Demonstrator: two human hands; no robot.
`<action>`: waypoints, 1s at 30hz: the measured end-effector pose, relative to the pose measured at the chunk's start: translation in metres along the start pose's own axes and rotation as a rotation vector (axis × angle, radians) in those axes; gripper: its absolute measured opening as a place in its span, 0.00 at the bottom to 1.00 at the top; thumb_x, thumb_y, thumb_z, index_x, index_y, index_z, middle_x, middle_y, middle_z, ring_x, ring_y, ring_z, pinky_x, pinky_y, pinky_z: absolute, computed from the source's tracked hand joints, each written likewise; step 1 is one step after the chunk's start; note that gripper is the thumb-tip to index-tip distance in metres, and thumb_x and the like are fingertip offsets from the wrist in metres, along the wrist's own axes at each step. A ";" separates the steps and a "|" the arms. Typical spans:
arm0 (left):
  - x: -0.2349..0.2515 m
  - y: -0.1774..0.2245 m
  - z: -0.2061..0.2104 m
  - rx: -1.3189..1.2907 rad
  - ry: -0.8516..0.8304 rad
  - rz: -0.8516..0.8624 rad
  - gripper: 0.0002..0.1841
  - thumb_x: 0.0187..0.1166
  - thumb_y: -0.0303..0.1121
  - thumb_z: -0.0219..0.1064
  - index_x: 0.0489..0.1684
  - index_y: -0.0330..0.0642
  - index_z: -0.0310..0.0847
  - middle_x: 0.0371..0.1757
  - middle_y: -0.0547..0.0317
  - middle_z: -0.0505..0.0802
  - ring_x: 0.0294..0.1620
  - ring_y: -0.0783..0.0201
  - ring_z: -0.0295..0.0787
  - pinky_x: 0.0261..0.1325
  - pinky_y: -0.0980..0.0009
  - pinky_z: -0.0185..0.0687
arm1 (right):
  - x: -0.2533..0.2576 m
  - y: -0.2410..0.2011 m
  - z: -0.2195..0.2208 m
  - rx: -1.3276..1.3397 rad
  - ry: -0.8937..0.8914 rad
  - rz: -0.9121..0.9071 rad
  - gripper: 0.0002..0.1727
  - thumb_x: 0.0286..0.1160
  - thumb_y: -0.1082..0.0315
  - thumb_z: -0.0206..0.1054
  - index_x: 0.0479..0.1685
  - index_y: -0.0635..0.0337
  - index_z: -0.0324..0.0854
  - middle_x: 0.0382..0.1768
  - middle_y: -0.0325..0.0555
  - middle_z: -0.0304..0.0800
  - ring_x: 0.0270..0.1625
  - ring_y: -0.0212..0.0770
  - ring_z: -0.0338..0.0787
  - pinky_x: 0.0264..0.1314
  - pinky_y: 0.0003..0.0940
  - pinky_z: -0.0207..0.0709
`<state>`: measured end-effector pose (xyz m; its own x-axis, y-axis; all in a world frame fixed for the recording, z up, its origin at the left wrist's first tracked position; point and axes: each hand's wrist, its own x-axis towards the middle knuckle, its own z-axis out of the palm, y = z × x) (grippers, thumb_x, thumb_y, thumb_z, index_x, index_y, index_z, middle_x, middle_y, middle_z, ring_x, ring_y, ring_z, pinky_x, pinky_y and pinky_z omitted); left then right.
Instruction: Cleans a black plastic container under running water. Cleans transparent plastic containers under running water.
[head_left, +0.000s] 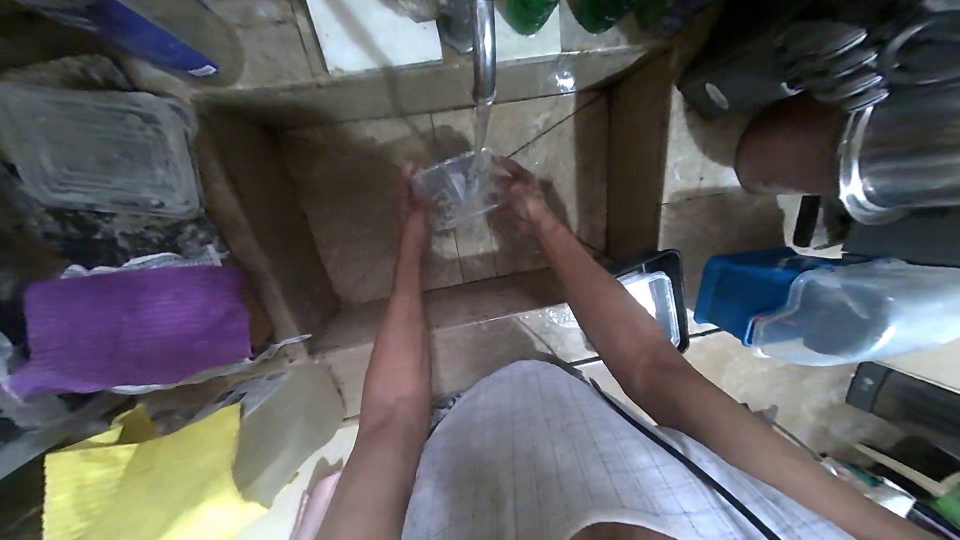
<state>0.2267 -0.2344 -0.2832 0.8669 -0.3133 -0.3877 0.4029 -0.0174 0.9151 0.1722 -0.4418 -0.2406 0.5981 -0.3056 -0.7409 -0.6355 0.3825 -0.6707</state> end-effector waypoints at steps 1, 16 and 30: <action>0.004 0.002 0.011 0.011 -0.036 -0.049 0.37 0.85 0.29 0.57 0.96 0.44 0.43 0.92 0.52 0.64 0.88 0.62 0.64 0.85 0.61 0.69 | 0.000 -0.002 -0.011 -0.005 0.019 -0.050 0.28 0.85 0.71 0.58 0.85 0.48 0.70 0.66 0.55 0.85 0.51 0.50 0.92 0.45 0.48 0.90; 0.025 0.014 0.021 0.045 0.201 -0.281 0.32 0.96 0.51 0.34 0.91 0.41 0.57 0.84 0.43 0.74 0.81 0.55 0.74 0.79 0.54 0.75 | 0.001 -0.010 0.001 -0.201 -0.180 -0.354 0.41 0.74 0.80 0.58 0.93 0.53 0.59 0.88 0.53 0.65 0.82 0.45 0.75 0.76 0.41 0.78; 0.029 0.025 0.011 -0.011 0.108 -0.110 0.32 0.97 0.48 0.30 0.79 0.34 0.71 0.74 0.47 0.84 0.73 0.63 0.80 0.78 0.63 0.76 | 0.014 0.011 0.011 -0.008 -0.066 -0.098 0.29 0.92 0.57 0.51 0.91 0.48 0.61 0.82 0.48 0.75 0.77 0.46 0.81 0.71 0.46 0.81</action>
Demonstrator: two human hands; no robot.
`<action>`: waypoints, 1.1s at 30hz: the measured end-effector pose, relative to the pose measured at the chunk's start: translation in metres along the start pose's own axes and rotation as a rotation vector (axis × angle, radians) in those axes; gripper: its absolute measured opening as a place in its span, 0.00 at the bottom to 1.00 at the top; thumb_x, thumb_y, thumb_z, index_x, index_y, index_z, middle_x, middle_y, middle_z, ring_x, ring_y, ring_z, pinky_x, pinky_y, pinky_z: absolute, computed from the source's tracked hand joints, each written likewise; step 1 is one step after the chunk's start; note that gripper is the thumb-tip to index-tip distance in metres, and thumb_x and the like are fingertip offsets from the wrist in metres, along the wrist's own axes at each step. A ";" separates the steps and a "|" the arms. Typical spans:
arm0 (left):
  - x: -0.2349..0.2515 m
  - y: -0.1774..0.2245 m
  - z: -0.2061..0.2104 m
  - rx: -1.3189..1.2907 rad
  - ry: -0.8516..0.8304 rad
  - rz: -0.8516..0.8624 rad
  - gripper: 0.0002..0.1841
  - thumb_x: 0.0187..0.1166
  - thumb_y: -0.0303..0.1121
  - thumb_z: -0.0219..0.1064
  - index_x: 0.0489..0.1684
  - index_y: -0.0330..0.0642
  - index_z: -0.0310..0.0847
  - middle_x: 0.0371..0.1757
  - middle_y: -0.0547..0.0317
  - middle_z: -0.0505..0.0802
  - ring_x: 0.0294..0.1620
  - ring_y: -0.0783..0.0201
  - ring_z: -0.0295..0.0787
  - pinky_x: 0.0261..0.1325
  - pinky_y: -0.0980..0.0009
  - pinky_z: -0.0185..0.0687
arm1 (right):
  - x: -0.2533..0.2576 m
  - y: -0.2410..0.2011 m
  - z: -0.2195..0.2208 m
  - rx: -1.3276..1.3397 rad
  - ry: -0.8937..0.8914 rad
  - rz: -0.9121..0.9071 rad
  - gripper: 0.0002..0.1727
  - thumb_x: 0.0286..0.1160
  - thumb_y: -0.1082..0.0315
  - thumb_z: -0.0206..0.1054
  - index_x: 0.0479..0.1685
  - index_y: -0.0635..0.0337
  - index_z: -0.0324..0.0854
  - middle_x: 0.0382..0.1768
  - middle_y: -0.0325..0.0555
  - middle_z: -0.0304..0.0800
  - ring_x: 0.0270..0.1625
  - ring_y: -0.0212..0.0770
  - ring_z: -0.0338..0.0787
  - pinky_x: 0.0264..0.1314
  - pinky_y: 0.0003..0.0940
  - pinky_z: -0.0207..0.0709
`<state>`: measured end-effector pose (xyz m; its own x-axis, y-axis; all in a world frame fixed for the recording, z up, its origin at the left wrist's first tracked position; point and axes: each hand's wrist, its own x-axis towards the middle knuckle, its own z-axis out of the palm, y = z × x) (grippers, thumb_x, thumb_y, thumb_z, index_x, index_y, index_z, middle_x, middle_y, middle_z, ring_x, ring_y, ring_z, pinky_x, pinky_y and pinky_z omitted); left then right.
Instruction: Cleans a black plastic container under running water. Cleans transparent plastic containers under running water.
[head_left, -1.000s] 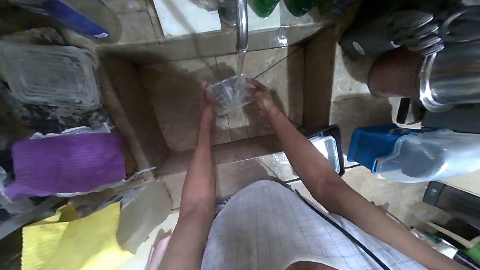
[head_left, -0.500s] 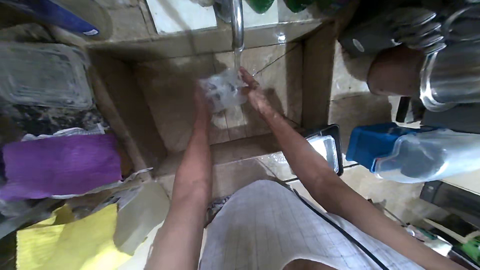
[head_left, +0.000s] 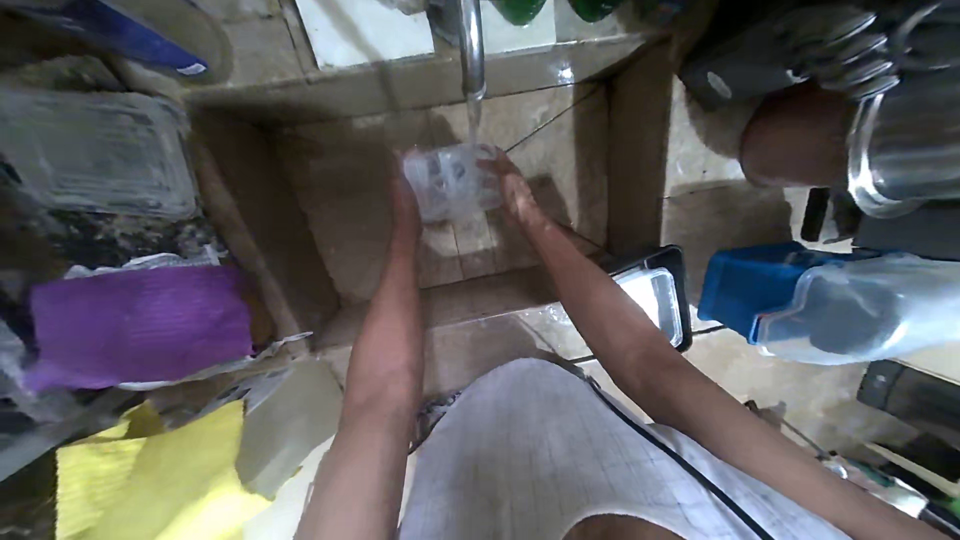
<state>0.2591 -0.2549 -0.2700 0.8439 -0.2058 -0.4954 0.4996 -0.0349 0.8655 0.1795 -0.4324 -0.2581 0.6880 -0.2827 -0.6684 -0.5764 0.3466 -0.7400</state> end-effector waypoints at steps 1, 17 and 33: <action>0.000 0.004 0.000 0.012 0.019 0.021 0.32 0.97 0.47 0.31 0.78 0.33 0.72 0.73 0.45 0.84 0.73 0.62 0.80 0.77 0.63 0.76 | 0.000 -0.002 0.001 0.022 -0.020 0.013 0.28 0.92 0.56 0.50 0.91 0.47 0.61 0.81 0.48 0.76 0.75 0.46 0.82 0.69 0.46 0.82; -0.094 0.041 0.059 0.881 -0.402 1.074 0.09 0.80 0.41 0.72 0.49 0.57 0.97 0.70 0.50 0.90 0.74 0.38 0.78 0.78 0.44 0.70 | -0.019 0.020 -0.017 0.104 0.069 -0.156 0.16 0.89 0.75 0.47 0.65 0.74 0.75 0.50 0.49 0.84 0.49 0.24 0.81 0.54 0.18 0.78; -0.015 0.032 0.003 0.114 0.104 -0.164 0.31 0.95 0.54 0.41 0.76 0.40 0.76 0.65 0.48 0.90 0.54 0.57 0.91 0.55 0.58 0.89 | 0.007 -0.016 0.002 -0.039 -0.021 0.108 0.27 0.95 0.53 0.48 0.85 0.54 0.67 0.69 0.53 0.86 0.56 0.47 0.92 0.54 0.44 0.88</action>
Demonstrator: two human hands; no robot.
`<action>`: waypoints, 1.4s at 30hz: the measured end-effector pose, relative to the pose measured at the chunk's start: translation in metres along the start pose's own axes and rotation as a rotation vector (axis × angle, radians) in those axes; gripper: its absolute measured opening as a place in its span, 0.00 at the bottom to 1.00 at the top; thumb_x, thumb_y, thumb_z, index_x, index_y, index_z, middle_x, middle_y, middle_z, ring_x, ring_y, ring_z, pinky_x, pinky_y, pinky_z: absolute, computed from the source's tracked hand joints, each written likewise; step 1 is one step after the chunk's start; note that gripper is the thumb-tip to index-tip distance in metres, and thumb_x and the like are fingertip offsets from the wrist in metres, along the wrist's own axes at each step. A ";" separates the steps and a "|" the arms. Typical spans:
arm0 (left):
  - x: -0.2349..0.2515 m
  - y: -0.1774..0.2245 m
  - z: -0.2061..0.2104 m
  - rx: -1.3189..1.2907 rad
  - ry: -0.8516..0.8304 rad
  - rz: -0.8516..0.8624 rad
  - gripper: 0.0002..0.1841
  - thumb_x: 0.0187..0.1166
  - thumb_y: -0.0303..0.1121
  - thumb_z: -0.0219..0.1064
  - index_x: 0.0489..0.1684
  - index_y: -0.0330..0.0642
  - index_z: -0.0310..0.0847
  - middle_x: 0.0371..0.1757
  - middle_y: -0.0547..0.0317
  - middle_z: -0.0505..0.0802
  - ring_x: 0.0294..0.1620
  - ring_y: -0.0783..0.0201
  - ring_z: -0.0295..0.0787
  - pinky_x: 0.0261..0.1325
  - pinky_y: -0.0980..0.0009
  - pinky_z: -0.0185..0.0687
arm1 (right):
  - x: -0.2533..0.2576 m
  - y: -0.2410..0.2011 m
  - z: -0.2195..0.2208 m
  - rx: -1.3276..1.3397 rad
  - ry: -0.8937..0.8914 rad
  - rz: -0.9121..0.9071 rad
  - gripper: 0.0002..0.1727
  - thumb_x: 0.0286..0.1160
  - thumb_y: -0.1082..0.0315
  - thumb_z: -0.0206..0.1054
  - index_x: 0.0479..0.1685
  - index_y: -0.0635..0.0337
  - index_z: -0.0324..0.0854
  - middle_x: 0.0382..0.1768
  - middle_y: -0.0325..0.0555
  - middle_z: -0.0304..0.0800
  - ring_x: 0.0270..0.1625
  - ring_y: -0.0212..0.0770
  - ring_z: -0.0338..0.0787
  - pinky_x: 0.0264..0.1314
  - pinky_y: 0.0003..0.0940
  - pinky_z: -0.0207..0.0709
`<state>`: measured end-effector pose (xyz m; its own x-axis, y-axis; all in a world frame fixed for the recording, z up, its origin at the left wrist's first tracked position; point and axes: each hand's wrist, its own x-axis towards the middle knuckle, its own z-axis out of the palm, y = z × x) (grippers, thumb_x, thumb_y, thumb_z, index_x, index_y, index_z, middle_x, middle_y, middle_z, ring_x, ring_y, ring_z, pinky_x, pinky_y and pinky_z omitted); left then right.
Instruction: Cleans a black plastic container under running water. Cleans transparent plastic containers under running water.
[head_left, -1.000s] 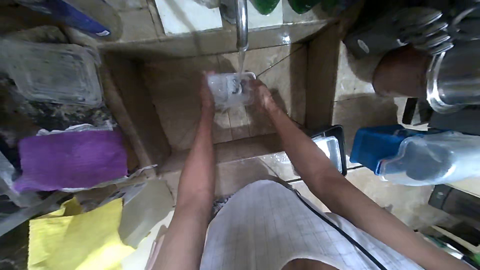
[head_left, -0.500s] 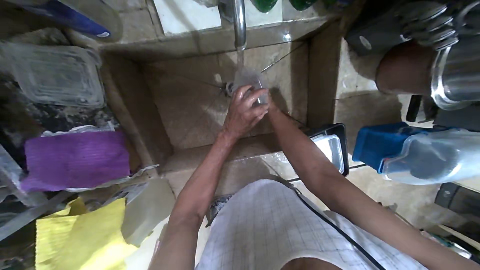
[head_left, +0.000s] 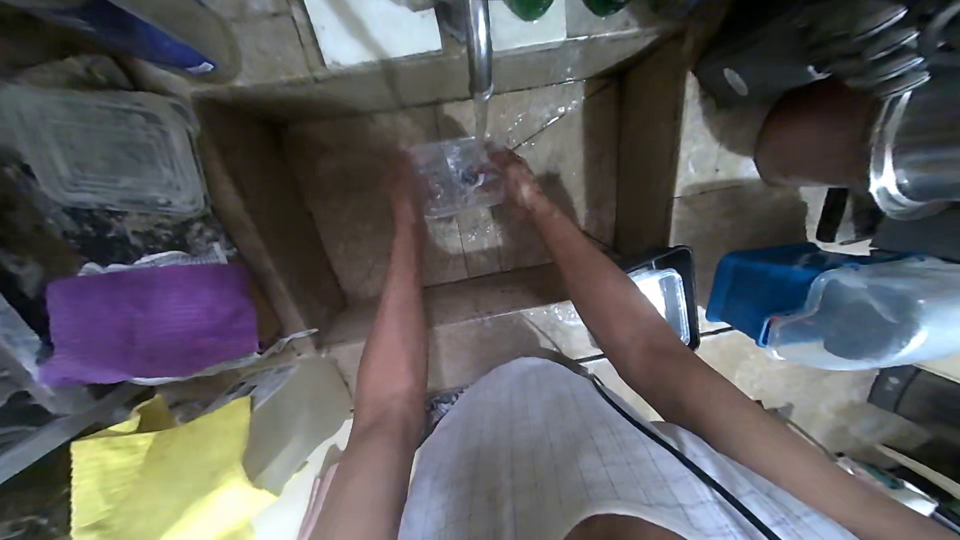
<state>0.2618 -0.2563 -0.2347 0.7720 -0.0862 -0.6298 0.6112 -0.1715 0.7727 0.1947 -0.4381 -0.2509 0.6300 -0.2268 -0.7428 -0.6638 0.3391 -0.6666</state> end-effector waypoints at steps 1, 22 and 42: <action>-0.002 -0.005 0.008 -0.005 -0.029 -0.017 0.33 0.95 0.56 0.37 0.79 0.40 0.74 0.68 0.47 0.88 0.60 0.56 0.90 0.60 0.57 0.88 | -0.003 0.000 -0.008 -0.014 0.020 0.005 0.27 0.95 0.52 0.46 0.86 0.54 0.66 0.70 0.52 0.85 0.57 0.46 0.92 0.56 0.42 0.88; 0.007 -0.030 0.080 -0.168 -0.152 -0.053 0.33 0.96 0.54 0.34 0.87 0.40 0.64 0.81 0.43 0.78 0.77 0.54 0.79 0.75 0.54 0.80 | -0.004 -0.011 -0.063 0.090 0.129 -0.036 0.33 0.93 0.40 0.36 0.82 0.46 0.73 0.66 0.49 0.88 0.56 0.50 0.92 0.52 0.47 0.88; 0.020 -0.027 0.058 -0.166 -0.217 0.022 0.35 0.94 0.58 0.31 0.92 0.49 0.57 0.84 0.51 0.76 0.80 0.59 0.76 0.78 0.55 0.78 | 0.002 -0.005 -0.043 0.211 0.108 -0.120 0.32 0.94 0.43 0.34 0.81 0.49 0.72 0.65 0.49 0.89 0.58 0.48 0.92 0.52 0.46 0.88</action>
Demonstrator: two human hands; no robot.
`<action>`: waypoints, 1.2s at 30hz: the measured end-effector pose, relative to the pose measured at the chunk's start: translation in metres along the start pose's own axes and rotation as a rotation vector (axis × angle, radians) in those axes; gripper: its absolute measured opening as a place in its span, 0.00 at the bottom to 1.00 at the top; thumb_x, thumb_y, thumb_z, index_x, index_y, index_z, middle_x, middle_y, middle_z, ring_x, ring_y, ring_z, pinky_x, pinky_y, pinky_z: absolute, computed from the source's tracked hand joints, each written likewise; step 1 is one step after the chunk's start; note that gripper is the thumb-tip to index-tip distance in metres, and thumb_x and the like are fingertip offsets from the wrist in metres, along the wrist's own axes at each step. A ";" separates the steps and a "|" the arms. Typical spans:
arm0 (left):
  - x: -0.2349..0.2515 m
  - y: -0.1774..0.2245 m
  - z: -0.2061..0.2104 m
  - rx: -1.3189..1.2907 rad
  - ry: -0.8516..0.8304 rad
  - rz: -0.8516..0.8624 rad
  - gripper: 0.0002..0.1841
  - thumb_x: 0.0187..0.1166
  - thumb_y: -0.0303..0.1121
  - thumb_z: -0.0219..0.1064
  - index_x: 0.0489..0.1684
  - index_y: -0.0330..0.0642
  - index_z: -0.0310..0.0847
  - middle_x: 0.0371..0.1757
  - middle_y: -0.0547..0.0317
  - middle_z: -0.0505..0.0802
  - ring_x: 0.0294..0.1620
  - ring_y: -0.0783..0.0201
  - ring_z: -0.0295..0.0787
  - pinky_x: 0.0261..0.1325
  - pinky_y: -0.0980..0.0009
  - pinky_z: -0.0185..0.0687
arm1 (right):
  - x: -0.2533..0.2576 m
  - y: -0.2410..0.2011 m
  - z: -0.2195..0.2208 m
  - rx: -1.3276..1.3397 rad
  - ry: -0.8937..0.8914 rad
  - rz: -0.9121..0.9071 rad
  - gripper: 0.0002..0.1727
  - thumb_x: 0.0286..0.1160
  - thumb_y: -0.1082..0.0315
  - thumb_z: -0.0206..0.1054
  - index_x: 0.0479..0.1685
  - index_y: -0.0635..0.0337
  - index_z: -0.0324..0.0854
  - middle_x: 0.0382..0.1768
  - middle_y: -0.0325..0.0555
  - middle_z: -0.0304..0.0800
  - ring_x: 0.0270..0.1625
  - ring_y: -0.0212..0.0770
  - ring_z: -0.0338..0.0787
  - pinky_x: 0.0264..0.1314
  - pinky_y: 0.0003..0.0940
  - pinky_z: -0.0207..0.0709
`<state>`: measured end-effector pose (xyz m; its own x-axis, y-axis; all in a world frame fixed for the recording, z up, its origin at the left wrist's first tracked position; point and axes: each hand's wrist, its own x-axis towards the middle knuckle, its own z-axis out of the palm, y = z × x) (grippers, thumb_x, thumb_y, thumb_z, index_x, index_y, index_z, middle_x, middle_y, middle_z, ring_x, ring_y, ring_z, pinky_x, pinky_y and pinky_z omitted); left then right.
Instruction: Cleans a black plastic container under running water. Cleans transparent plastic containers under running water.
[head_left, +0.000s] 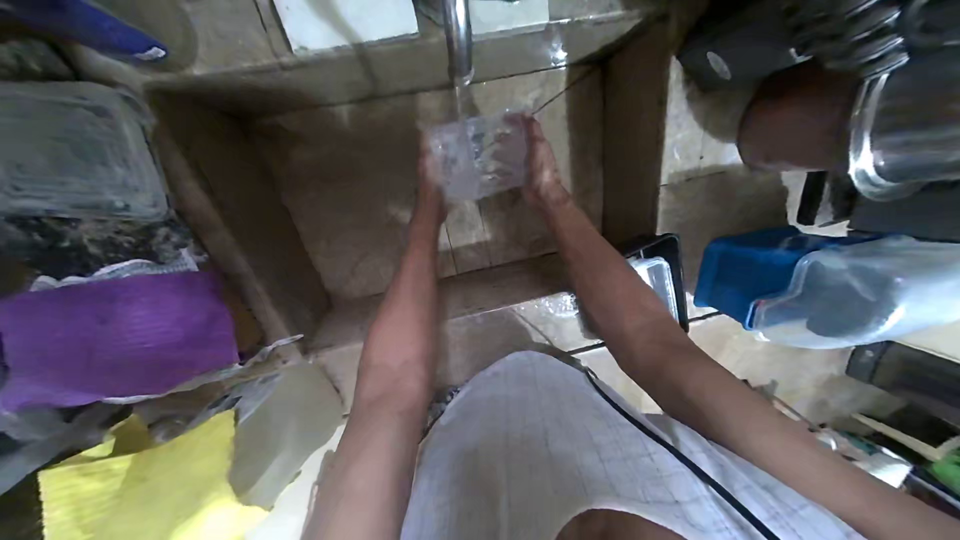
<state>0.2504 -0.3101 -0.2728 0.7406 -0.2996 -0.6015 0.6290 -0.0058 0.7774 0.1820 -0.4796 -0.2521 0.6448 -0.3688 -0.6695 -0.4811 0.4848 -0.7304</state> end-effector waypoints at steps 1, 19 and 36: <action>-0.001 0.003 -0.014 -0.016 0.007 0.007 0.36 0.93 0.60 0.30 0.90 0.48 0.61 0.79 0.51 0.81 0.74 0.60 0.81 0.73 0.55 0.82 | -0.002 0.005 0.012 0.007 -0.037 -0.017 0.31 0.95 0.46 0.34 0.82 0.52 0.70 0.66 0.51 0.88 0.59 0.47 0.91 0.55 0.45 0.87; -0.126 0.087 -0.027 1.110 -0.152 1.242 0.34 0.70 0.63 0.75 0.69 0.49 0.87 0.64 0.40 0.90 0.67 0.44 0.84 0.75 0.49 0.74 | -0.074 0.010 0.045 0.613 -0.125 0.225 0.27 0.87 0.43 0.43 0.69 0.51 0.73 0.62 0.51 0.83 0.62 0.50 0.85 0.54 0.56 0.82; -0.189 0.090 0.110 0.548 -0.288 0.447 0.24 0.92 0.47 0.54 0.75 0.39 0.79 0.61 0.50 0.92 0.54 0.60 0.93 0.52 0.58 0.93 | -0.251 -0.027 -0.122 -0.347 0.163 -0.271 0.26 0.94 0.50 0.49 0.74 0.59 0.78 0.57 0.49 0.92 0.48 0.43 0.95 0.48 0.46 0.93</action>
<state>0.1410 -0.3590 -0.0692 0.7586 -0.6216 -0.1951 0.0212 -0.2757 0.9610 -0.0395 -0.4964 -0.0807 0.6863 -0.5788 -0.4404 -0.4964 0.0697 -0.8653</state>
